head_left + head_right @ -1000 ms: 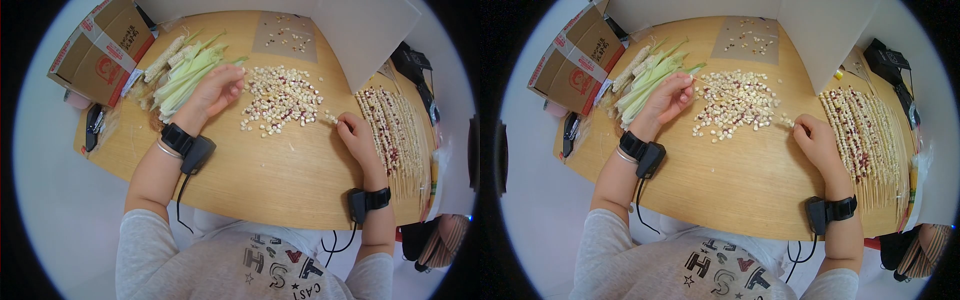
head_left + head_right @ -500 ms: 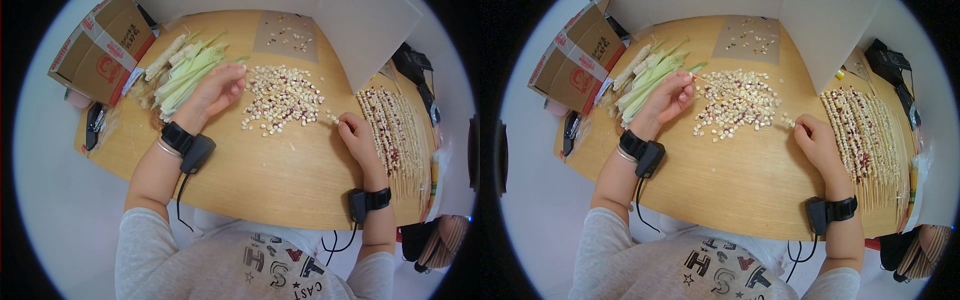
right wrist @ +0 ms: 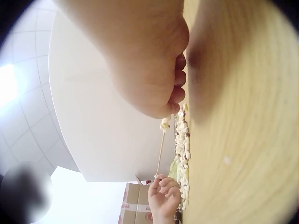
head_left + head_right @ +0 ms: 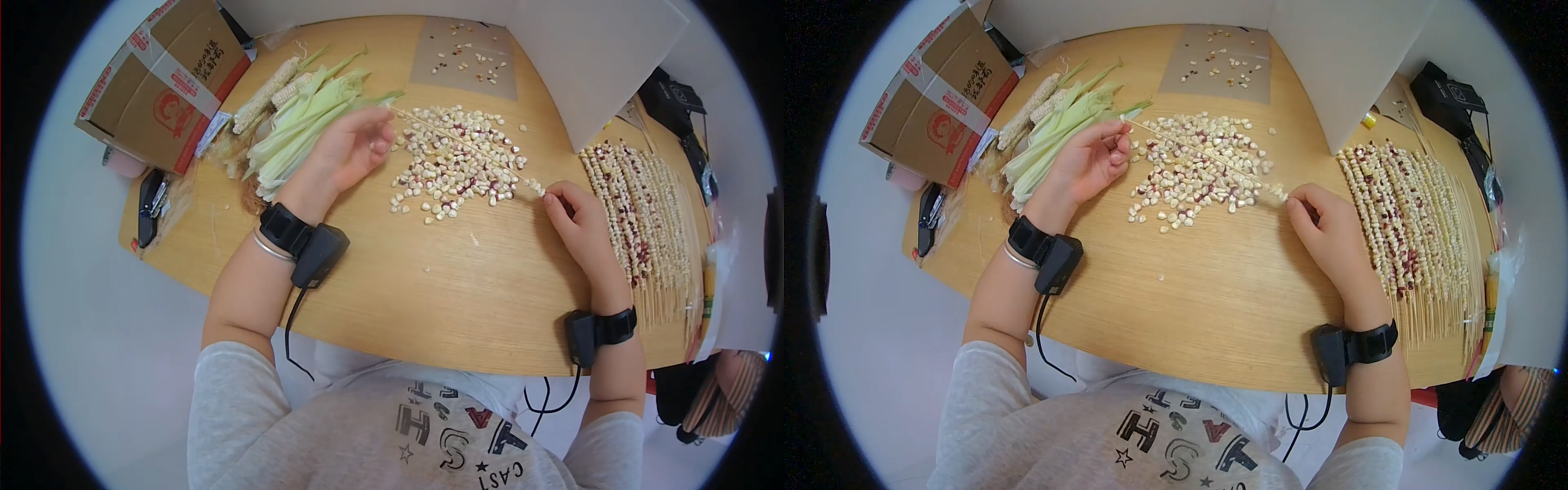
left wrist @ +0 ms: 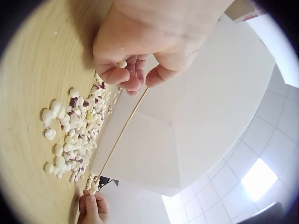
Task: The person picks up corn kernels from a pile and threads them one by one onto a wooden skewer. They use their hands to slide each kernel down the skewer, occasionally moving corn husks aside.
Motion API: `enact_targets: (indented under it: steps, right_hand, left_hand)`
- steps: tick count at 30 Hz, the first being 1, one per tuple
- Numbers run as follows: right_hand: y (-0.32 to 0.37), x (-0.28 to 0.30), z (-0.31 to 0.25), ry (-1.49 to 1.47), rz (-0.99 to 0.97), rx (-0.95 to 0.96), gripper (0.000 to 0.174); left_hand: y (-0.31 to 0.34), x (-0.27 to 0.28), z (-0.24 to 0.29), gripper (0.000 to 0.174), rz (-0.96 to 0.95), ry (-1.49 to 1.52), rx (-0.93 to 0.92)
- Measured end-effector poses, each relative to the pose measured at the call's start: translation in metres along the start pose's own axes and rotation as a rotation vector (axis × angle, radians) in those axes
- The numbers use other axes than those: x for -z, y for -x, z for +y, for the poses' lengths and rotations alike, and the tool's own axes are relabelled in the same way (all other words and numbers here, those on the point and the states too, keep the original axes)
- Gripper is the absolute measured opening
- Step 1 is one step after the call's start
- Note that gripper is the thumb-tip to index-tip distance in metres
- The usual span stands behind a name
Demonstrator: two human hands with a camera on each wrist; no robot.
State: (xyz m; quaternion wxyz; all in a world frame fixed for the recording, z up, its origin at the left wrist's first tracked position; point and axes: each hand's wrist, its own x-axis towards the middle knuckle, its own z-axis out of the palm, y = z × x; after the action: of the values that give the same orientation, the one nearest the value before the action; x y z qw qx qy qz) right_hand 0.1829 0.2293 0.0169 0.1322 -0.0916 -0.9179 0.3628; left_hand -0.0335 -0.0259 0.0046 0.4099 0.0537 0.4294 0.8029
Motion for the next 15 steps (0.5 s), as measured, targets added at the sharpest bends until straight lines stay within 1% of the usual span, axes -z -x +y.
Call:
enact_targets:
  steps: [2, 4, 6, 12, 15]
  right_hand:
    - [0.0012, -0.0015, -0.0001, 0.014, -0.005, -0.001, 0.017]
    - [0.0003, -0.0019, 0.0006, 0.005, 0.034, 0.035, 0.016]
    - [-0.0001, -0.0022, 0.0016, 0.009, 0.035, 0.029, 0.016]
    - [0.0002, -0.0032, 0.0047, 0.003, 0.047, 0.058, 0.014]
    - [0.0000, -0.0017, 0.0022, 0.006, 0.040, 0.047, 0.015]
  left_hand:
    - [0.0014, 0.0011, 0.0004, 0.018, -0.032, -0.045, 0.015]
    - [0.0017, -0.0005, 0.0003, 0.019, -0.016, -0.037, 0.023]
    - [0.0019, -0.0021, 0.0009, 0.020, -0.003, -0.030, 0.031]
    - [0.0044, -0.0043, 0.0005, 0.022, -0.019, -0.051, -0.017]
    - [0.0041, -0.0061, 0.0016, 0.022, -0.019, -0.008, -0.032]
